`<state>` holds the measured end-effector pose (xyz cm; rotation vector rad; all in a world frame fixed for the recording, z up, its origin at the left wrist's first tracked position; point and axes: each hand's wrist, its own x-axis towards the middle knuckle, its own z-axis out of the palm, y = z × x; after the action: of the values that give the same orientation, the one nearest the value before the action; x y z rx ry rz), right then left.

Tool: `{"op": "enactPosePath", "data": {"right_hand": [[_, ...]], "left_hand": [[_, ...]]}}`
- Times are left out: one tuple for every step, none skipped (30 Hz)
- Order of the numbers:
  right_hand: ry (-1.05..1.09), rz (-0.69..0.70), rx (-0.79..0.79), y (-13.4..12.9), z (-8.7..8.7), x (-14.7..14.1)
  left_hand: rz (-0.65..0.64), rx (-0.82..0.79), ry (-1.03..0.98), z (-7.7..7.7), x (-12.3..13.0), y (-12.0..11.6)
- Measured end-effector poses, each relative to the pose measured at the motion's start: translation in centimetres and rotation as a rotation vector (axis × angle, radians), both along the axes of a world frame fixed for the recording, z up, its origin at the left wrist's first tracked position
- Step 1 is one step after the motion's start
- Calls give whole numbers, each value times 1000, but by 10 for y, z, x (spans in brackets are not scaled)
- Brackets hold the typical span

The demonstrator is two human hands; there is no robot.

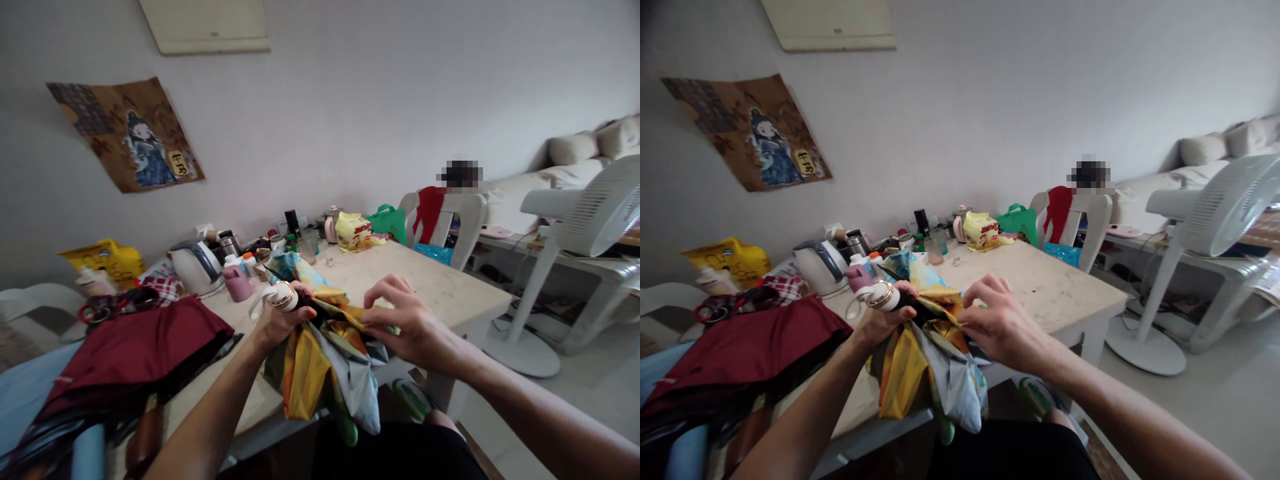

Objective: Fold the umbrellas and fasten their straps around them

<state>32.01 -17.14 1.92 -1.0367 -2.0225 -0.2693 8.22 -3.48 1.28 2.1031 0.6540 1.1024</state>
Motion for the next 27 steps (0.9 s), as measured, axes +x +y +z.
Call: {"op": "enactPosePath", "data": {"right_hand": [[-103,-46,19,-1,-2,-8],[-183,-94,29,1,-4,-16],[-243,-138,35,5,-6,-23],[-290,-174,37,12,-6,-30],[-327,-199,40,21,-5,-37],[-353,-216,42,30,-3,-42],[-369,-222,38,40,1,-47],[-371,-217,28,49,6,-50],[-362,-198,3,58,12,-51],[-337,-158,-40,65,17,-51],[-287,-93,-101,72,22,-48],[-209,-7,-176,76,26,-44],[-107,89,-254,79,29,-38],[12,177,-322,80,31,-30],[131,242,-371,80,33,-21],[237,270,-397,78,34,-12],[321,261,-400,74,33,-4],[380,228,-390,70,32,4],[417,184,-376,65,30,11],[436,143,-364,59,28,17],[438,112,-358,52,25,21],[421,92,-354,46,22,24],[385,77,-353,40,18,25],[339,60,-348,35,14,27],[292,37,-339,30,10,27],[253,9,-328,27,6,28],[232,-27,-315,26,2,28]], "left_hand": [[-5,-18,-3,1,1,0],[-9,-32,5,2,3,0],[-15,-45,21,4,4,0],[-27,-58,39,5,6,-1],[-44,-66,59,7,8,-1],[-58,-63,77,8,10,-1],[-65,-45,88,8,13,0],[-67,-15,93,9,15,1],[-69,21,99,9,16,2],[-69,56,103,8,17,3],[-67,82,107,8,18,4],[-59,100,111,7,17,5],[-46,114,119,7,16,5],[-26,124,125,6,15,5],[-4,135,126,6,14,4],[13,147,123,6,14,3],[23,159,121,6,13,2],[29,171,115,7,13,1],[29,181,111,7,13,0],[30,190,108,7,13,0],[33,197,107,8,14,-1],[37,203,106,8,14,-1],[41,207,107,7,15,-1],[47,211,108,7,15,0],[56,216,111,6,15,0],[65,221,118,5,14,1],[69,222,129,4,14,2]]}}
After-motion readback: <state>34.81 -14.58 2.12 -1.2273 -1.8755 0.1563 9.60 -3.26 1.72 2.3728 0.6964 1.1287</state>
